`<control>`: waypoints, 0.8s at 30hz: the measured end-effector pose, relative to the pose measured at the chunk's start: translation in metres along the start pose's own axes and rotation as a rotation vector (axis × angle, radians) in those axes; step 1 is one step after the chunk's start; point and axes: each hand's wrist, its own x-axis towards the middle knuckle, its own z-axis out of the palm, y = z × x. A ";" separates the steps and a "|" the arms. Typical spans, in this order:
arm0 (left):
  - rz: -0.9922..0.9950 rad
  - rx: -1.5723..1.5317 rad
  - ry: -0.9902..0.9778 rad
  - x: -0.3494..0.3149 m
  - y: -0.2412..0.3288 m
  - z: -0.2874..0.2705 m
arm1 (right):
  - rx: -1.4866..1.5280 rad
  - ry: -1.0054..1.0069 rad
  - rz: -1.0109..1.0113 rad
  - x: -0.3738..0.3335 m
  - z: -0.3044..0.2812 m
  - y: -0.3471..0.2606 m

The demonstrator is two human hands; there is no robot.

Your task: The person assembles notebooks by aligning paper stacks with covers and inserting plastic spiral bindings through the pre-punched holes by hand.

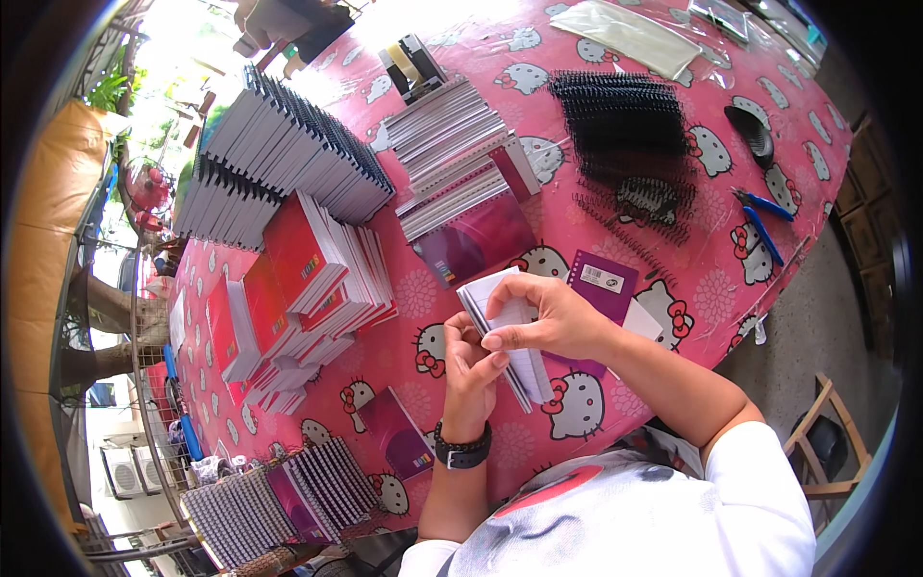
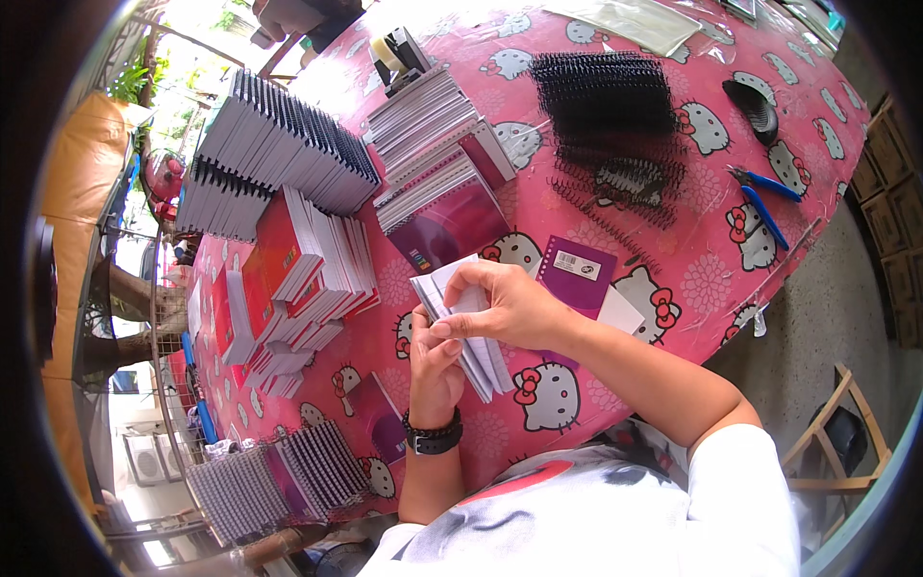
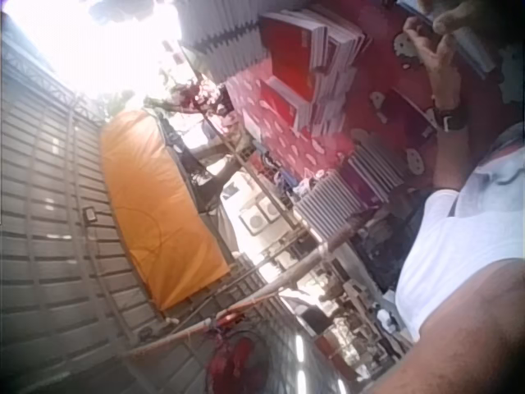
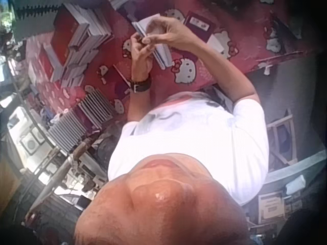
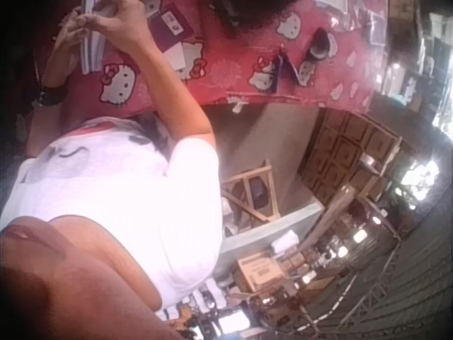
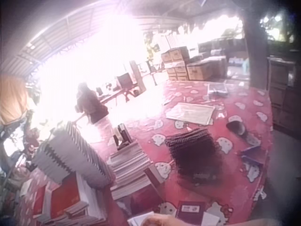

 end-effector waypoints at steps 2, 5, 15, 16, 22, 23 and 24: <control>-0.001 0.010 -0.002 0.000 -0.001 -0.002 | 0.000 0.007 -0.007 0.000 0.000 -0.001; -0.013 0.012 -0.008 0.000 -0.001 -0.002 | 0.014 0.021 -0.017 0.000 -0.001 0.001; -0.001 0.004 -0.010 0.000 -0.001 -0.004 | 0.042 0.005 0.022 0.000 -0.001 0.000; 0.001 0.006 -0.011 0.000 -0.001 -0.004 | 0.036 0.006 0.012 0.000 -0.001 0.000; 0.000 0.014 -0.014 0.000 0.002 -0.001 | 0.048 -0.008 0.035 0.001 -0.003 0.002; -0.003 0.017 -0.015 -0.001 0.002 -0.002 | 0.042 -0.009 0.040 0.001 -0.003 0.002; -0.006 0.021 -0.016 -0.001 0.001 -0.002 | 0.036 -0.010 0.045 0.001 -0.003 0.001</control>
